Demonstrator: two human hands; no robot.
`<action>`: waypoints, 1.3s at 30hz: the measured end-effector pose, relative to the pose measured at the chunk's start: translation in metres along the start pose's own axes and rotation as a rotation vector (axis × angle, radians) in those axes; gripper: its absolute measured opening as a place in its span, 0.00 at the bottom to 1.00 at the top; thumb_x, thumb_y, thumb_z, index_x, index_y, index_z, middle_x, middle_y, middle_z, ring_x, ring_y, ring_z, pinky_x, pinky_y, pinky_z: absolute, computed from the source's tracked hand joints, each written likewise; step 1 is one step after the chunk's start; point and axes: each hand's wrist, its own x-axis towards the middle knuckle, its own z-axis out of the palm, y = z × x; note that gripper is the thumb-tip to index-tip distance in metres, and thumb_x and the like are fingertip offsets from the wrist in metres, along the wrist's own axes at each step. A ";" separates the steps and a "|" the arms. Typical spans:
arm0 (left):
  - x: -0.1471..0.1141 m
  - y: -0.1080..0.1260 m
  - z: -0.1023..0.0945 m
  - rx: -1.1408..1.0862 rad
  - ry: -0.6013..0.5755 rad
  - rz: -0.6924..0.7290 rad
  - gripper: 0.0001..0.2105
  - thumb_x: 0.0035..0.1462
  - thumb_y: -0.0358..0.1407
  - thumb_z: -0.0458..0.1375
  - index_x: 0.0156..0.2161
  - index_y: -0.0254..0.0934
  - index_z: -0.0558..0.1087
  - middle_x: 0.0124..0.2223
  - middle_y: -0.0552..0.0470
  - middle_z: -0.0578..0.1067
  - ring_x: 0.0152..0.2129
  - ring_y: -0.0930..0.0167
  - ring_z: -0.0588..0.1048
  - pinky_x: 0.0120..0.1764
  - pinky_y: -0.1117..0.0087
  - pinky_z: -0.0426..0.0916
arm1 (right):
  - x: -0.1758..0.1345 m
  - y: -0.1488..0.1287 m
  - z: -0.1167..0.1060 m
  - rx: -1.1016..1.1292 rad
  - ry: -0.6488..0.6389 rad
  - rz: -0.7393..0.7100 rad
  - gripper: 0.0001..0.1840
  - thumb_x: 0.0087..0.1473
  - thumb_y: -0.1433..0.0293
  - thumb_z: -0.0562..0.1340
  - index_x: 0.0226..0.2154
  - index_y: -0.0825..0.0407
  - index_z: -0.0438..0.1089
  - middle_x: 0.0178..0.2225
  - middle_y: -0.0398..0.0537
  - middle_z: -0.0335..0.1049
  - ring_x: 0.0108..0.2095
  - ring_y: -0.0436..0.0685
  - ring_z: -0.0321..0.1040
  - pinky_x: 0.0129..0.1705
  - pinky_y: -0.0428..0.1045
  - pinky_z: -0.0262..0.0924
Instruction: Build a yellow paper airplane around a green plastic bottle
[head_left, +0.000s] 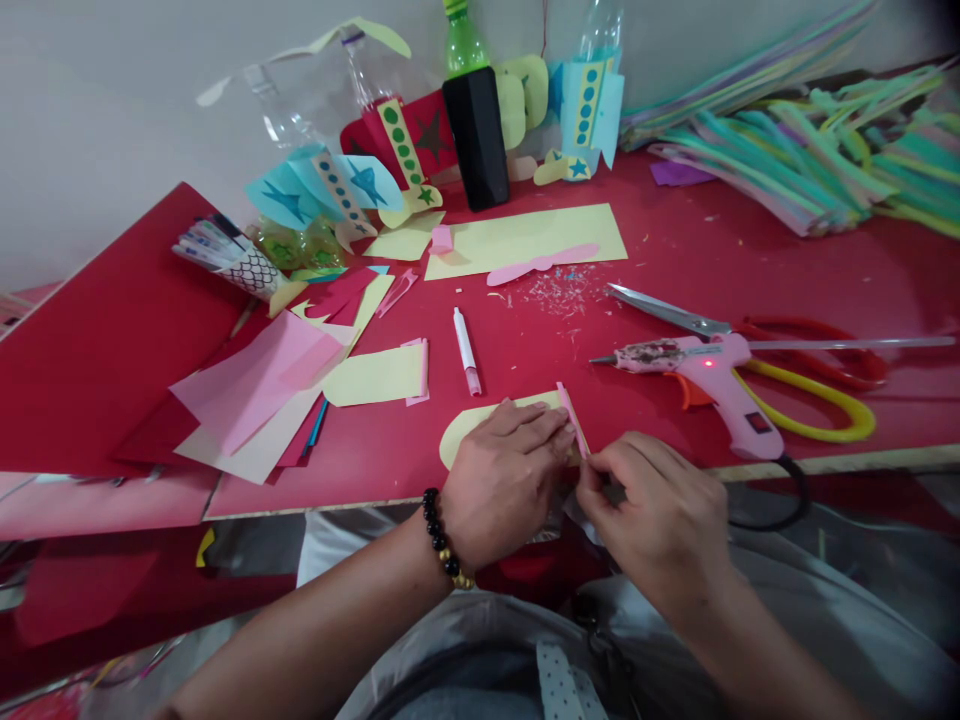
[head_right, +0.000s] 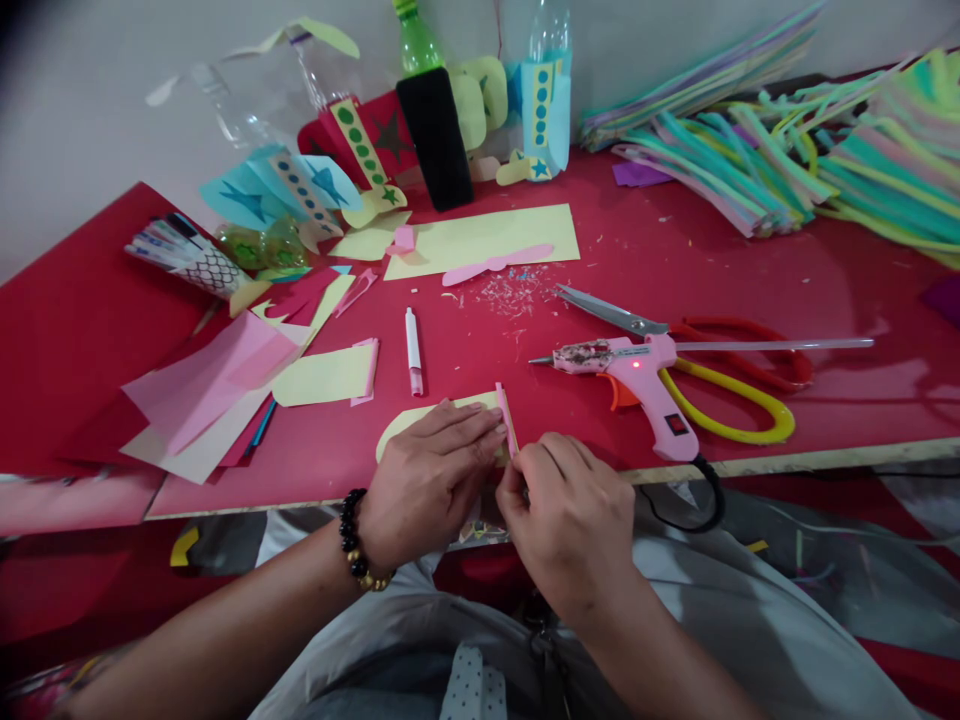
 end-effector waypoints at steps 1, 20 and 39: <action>0.000 0.000 0.000 -0.001 0.002 -0.002 0.13 0.62 0.31 0.53 0.50 0.36 0.74 0.54 0.47 0.76 0.51 0.63 0.74 0.58 0.52 0.68 | 0.000 0.000 0.000 -0.002 -0.004 0.002 0.12 0.52 0.75 0.60 0.19 0.51 0.64 0.20 0.43 0.64 0.24 0.52 0.63 0.29 0.49 0.53; 0.001 0.000 0.001 -0.001 0.007 0.011 0.12 0.62 0.32 0.53 0.49 0.35 0.74 0.53 0.48 0.77 0.51 0.64 0.74 0.56 0.57 0.69 | 0.001 0.000 0.002 -0.033 -0.017 0.023 0.12 0.51 0.74 0.60 0.19 0.50 0.61 0.20 0.43 0.62 0.24 0.52 0.61 0.28 0.49 0.51; -0.001 -0.002 0.004 0.028 0.052 0.043 0.13 0.63 0.30 0.52 0.49 0.34 0.74 0.53 0.47 0.77 0.50 0.66 0.74 0.57 0.59 0.68 | -0.002 0.009 -0.001 0.170 0.018 0.005 0.09 0.51 0.75 0.62 0.22 0.52 0.66 0.21 0.41 0.63 0.24 0.51 0.62 0.28 0.48 0.54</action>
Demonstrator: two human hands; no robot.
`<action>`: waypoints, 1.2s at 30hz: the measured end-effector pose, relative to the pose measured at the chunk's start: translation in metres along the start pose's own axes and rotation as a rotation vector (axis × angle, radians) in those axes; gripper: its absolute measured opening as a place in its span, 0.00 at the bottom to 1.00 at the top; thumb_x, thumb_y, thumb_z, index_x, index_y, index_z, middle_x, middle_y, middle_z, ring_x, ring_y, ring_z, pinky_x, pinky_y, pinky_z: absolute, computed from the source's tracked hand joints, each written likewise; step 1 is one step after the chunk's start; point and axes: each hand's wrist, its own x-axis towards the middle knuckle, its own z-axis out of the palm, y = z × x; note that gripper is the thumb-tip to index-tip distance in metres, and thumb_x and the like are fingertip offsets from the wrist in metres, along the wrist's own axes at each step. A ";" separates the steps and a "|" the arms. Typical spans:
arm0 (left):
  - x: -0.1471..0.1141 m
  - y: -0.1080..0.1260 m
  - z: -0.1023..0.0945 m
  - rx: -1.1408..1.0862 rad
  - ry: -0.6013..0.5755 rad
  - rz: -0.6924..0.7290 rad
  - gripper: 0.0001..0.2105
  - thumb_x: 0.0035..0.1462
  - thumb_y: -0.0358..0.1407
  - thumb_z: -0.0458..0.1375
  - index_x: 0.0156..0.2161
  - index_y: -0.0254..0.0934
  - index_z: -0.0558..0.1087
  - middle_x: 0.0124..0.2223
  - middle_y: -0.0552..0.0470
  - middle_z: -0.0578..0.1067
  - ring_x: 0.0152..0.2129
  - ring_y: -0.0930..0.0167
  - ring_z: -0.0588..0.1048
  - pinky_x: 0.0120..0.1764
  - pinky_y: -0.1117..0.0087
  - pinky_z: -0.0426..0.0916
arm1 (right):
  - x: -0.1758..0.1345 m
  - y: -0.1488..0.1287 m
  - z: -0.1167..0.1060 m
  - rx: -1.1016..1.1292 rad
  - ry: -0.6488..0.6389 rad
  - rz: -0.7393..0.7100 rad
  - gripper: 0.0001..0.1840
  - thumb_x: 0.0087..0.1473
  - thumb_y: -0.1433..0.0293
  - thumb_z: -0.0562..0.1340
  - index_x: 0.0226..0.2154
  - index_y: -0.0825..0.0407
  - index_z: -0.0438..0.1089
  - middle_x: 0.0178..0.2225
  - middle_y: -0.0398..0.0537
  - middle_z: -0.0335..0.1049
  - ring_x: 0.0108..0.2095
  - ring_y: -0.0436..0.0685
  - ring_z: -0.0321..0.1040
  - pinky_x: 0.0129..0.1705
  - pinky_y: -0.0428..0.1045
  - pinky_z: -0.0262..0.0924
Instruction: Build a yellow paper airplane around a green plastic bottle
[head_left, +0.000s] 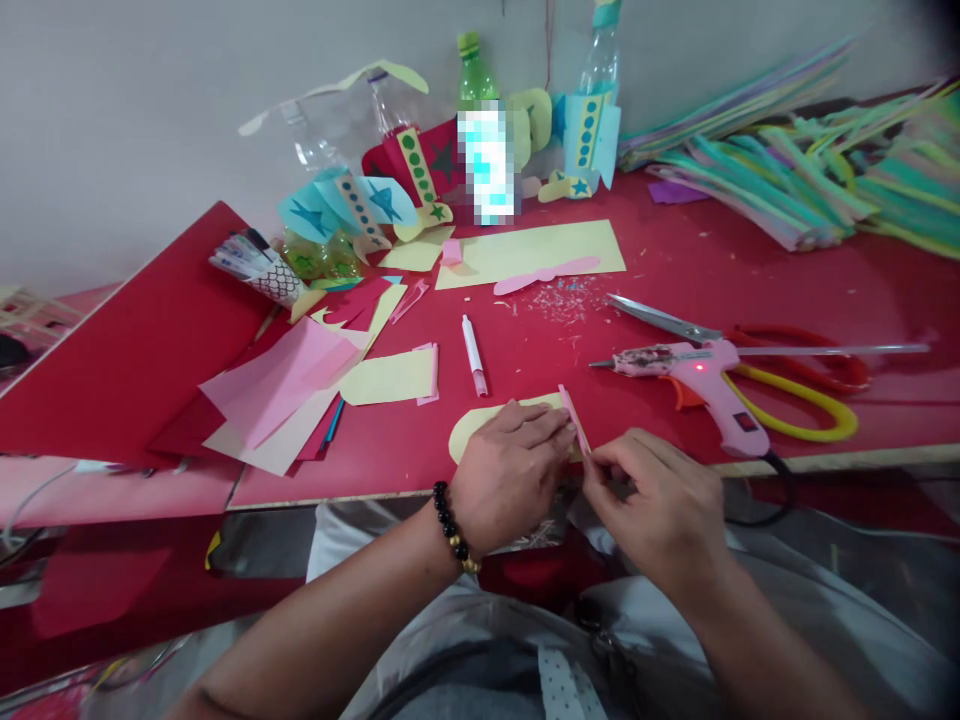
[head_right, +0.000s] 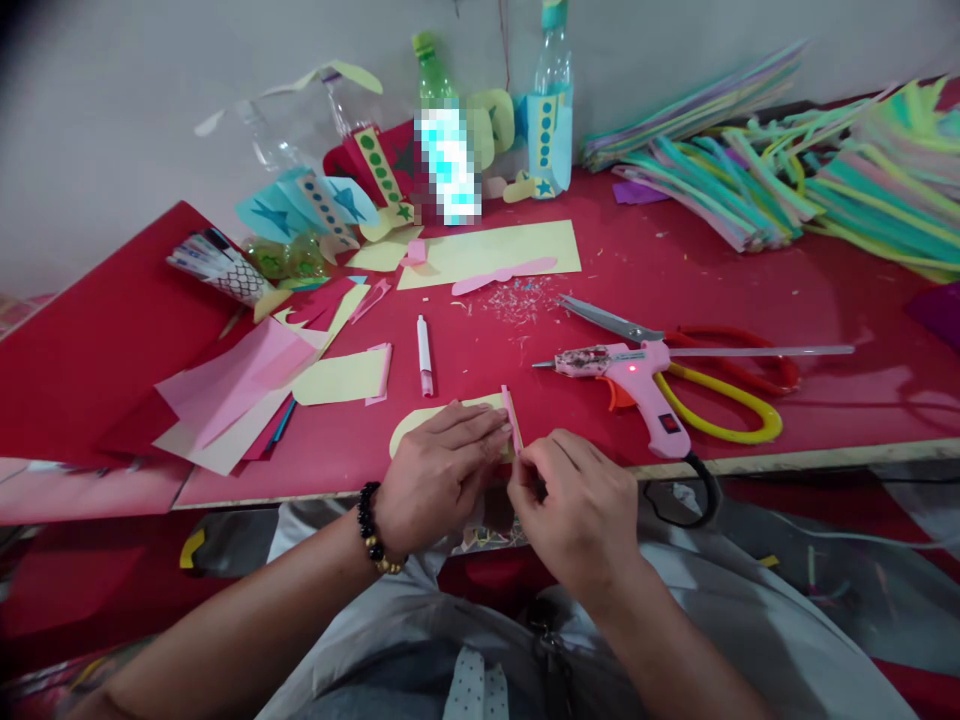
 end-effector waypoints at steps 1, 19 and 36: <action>0.000 0.000 0.000 0.005 0.002 -0.003 0.13 0.63 0.30 0.52 0.50 0.34 0.74 0.53 0.47 0.77 0.50 0.66 0.74 0.57 0.59 0.68 | -0.001 0.003 -0.003 0.081 0.003 0.002 0.07 0.51 0.76 0.62 0.24 0.52 0.67 0.21 0.41 0.63 0.24 0.50 0.62 0.29 0.47 0.55; 0.001 0.003 -0.002 0.070 -0.033 0.030 0.13 0.65 0.32 0.52 0.51 0.35 0.73 0.55 0.47 0.76 0.51 0.64 0.74 0.55 0.55 0.70 | -0.007 0.010 -0.007 0.026 -0.041 -0.219 0.10 0.58 0.72 0.61 0.40 0.55 0.77 0.30 0.49 0.70 0.32 0.55 0.65 0.35 0.50 0.61; -0.001 0.003 0.000 0.090 -0.080 0.003 0.16 0.66 0.33 0.50 0.56 0.38 0.70 0.57 0.49 0.74 0.52 0.64 0.72 0.55 0.55 0.70 | -0.011 0.009 0.000 0.058 0.026 -0.223 0.10 0.60 0.74 0.59 0.39 0.57 0.76 0.27 0.47 0.66 0.30 0.53 0.61 0.33 0.50 0.56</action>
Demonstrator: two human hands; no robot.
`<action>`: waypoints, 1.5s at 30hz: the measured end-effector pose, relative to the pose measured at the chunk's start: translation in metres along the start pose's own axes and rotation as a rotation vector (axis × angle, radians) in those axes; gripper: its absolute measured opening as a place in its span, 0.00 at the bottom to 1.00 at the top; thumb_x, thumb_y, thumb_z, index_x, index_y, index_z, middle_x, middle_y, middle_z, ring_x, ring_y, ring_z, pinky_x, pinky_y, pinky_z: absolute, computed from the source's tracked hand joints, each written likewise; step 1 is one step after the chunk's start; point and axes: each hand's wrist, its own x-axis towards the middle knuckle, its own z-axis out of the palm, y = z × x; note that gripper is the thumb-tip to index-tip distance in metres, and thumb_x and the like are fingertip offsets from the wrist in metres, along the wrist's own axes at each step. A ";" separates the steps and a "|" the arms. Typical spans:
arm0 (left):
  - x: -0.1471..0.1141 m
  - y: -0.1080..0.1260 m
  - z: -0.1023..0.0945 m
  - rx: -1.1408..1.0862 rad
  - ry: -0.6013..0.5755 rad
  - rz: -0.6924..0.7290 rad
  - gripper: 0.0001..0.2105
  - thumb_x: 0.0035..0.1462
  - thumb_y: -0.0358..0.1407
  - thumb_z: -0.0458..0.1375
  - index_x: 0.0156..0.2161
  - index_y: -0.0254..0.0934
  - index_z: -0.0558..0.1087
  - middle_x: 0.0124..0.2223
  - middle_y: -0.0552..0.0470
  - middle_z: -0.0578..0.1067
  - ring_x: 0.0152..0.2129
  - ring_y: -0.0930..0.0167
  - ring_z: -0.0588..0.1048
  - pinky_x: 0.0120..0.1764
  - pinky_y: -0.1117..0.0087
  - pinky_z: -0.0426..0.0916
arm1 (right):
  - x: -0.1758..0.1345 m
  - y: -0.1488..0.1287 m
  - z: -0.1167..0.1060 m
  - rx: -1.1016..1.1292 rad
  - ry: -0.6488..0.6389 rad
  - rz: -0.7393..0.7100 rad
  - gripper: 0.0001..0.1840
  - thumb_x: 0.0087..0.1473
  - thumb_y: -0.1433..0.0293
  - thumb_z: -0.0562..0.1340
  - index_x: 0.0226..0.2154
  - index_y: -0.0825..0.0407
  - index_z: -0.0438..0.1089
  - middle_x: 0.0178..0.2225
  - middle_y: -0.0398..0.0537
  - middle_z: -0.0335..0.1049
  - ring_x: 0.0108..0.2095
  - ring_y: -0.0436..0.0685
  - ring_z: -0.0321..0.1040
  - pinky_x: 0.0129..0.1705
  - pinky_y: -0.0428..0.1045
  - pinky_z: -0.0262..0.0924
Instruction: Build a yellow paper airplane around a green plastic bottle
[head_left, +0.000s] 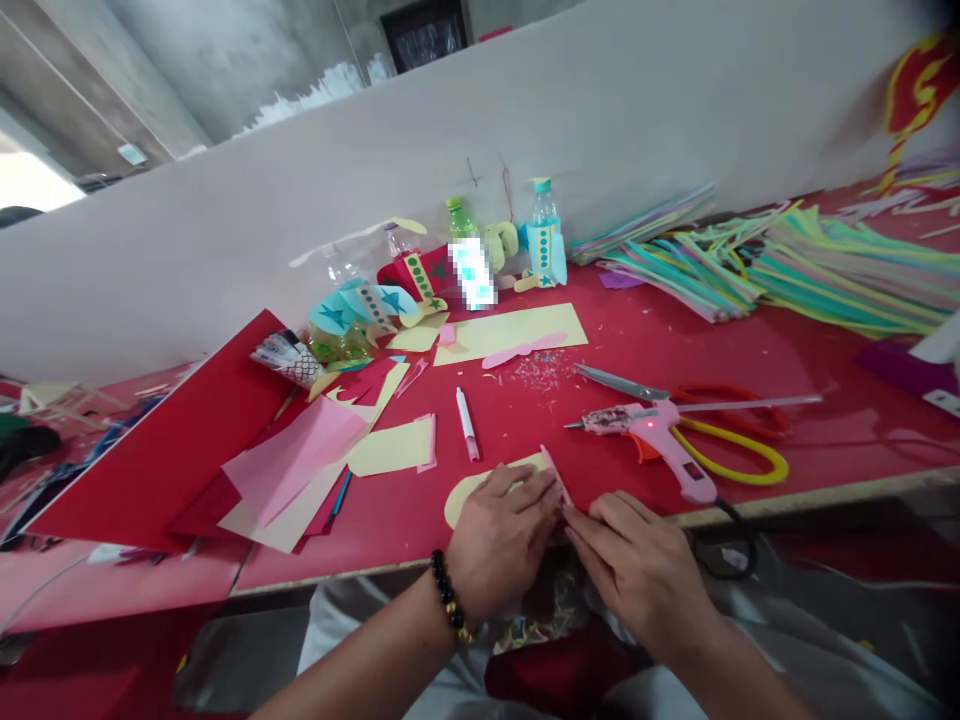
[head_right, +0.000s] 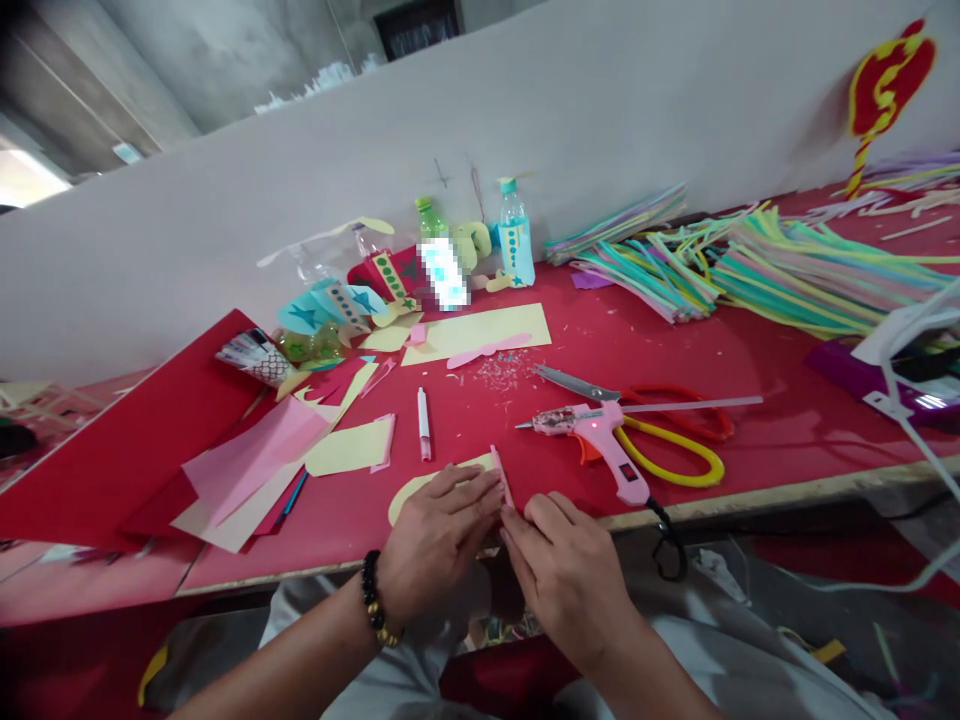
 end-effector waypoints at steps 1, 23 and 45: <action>0.000 0.000 0.000 0.000 -0.003 -0.001 0.16 0.66 0.33 0.50 0.56 0.38 0.69 0.57 0.49 0.74 0.52 0.64 0.72 0.55 0.55 0.69 | 0.000 0.001 0.000 0.012 0.001 0.002 0.10 0.60 0.74 0.59 0.40 0.57 0.76 0.27 0.47 0.66 0.30 0.53 0.61 0.33 0.50 0.56; 0.002 -0.001 -0.005 -0.003 -0.083 -0.009 0.18 0.64 0.33 0.51 0.58 0.37 0.68 0.59 0.50 0.71 0.54 0.60 0.70 0.56 0.51 0.69 | 0.003 0.000 -0.002 -0.031 -0.074 0.012 0.11 0.57 0.79 0.59 0.42 0.60 0.75 0.28 0.49 0.69 0.30 0.54 0.62 0.34 0.51 0.59; 0.014 0.002 -0.015 0.038 -0.064 0.073 0.16 0.66 0.29 0.48 0.55 0.31 0.70 0.56 0.46 0.74 0.54 0.65 0.71 0.56 0.61 0.68 | 0.008 -0.003 -0.005 -0.098 -0.088 0.028 0.09 0.58 0.77 0.58 0.36 0.57 0.75 0.26 0.47 0.68 0.29 0.54 0.63 0.31 0.51 0.56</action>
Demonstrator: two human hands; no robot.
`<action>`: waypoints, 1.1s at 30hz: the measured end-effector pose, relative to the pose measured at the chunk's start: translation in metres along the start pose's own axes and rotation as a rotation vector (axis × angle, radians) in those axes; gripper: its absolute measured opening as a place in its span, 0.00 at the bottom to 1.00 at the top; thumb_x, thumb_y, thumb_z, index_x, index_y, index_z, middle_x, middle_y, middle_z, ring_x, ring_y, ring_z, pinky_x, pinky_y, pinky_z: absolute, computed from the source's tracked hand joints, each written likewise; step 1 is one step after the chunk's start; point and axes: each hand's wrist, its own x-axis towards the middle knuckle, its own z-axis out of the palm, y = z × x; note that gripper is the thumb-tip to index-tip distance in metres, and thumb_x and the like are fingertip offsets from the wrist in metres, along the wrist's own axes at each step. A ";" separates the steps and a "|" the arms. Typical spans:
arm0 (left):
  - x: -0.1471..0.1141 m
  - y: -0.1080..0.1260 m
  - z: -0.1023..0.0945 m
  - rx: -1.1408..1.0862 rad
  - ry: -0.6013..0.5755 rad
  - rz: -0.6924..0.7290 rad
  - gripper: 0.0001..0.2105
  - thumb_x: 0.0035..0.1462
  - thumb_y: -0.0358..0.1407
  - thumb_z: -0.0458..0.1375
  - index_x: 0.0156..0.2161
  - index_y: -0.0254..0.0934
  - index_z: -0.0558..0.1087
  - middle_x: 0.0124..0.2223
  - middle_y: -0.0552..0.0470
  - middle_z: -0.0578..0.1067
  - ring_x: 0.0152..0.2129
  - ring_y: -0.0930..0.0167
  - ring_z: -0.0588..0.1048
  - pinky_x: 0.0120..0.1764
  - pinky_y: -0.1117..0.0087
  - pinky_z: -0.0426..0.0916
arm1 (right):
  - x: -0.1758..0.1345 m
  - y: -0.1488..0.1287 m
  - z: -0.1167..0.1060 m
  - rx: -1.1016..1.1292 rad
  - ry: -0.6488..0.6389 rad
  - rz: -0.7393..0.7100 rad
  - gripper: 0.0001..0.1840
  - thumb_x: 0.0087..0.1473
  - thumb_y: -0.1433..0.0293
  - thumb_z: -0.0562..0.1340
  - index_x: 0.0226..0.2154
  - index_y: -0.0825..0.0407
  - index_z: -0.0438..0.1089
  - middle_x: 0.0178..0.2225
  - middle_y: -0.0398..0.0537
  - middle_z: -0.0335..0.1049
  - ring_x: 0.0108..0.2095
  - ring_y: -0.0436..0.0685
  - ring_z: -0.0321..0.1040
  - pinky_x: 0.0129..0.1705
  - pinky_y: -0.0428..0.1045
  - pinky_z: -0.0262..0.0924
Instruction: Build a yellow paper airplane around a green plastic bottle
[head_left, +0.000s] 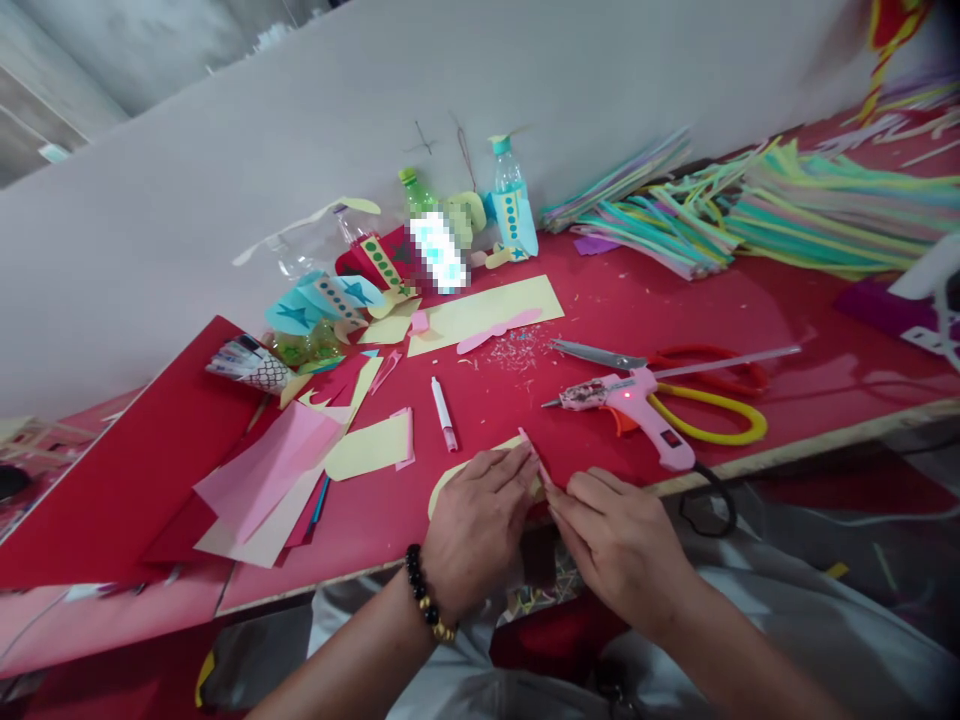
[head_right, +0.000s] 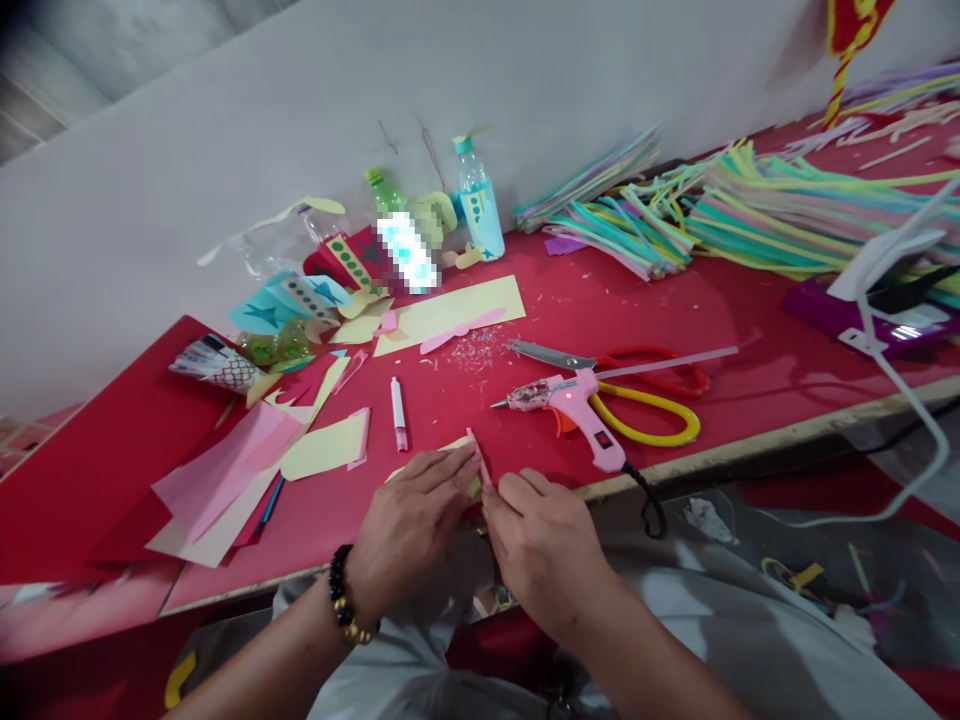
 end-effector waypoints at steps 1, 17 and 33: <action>0.000 0.000 0.000 -0.007 0.000 -0.003 0.16 0.66 0.29 0.48 0.55 0.31 0.70 0.56 0.46 0.75 0.54 0.66 0.72 0.56 0.61 0.68 | 0.000 0.000 0.000 -0.002 -0.005 0.001 0.09 0.58 0.77 0.58 0.36 0.57 0.75 0.27 0.47 0.68 0.29 0.54 0.64 0.31 0.51 0.56; -0.017 0.012 0.005 -0.070 -0.084 -0.206 0.33 0.55 0.45 0.64 0.63 0.41 0.62 0.62 0.46 0.68 0.57 0.56 0.66 0.55 0.50 0.65 | -0.009 0.020 -0.010 0.370 0.133 0.066 0.12 0.60 0.75 0.58 0.43 0.53 0.74 0.31 0.48 0.73 0.31 0.52 0.70 0.34 0.47 0.67; -0.060 -0.028 -0.062 -0.362 0.623 -0.644 0.11 0.62 0.36 0.57 0.45 0.36 0.79 0.43 0.47 0.81 0.42 0.65 0.79 0.46 0.65 0.75 | -0.017 0.018 -0.011 0.417 0.266 0.069 0.10 0.57 0.77 0.60 0.40 0.53 0.75 0.31 0.47 0.75 0.31 0.52 0.72 0.35 0.47 0.67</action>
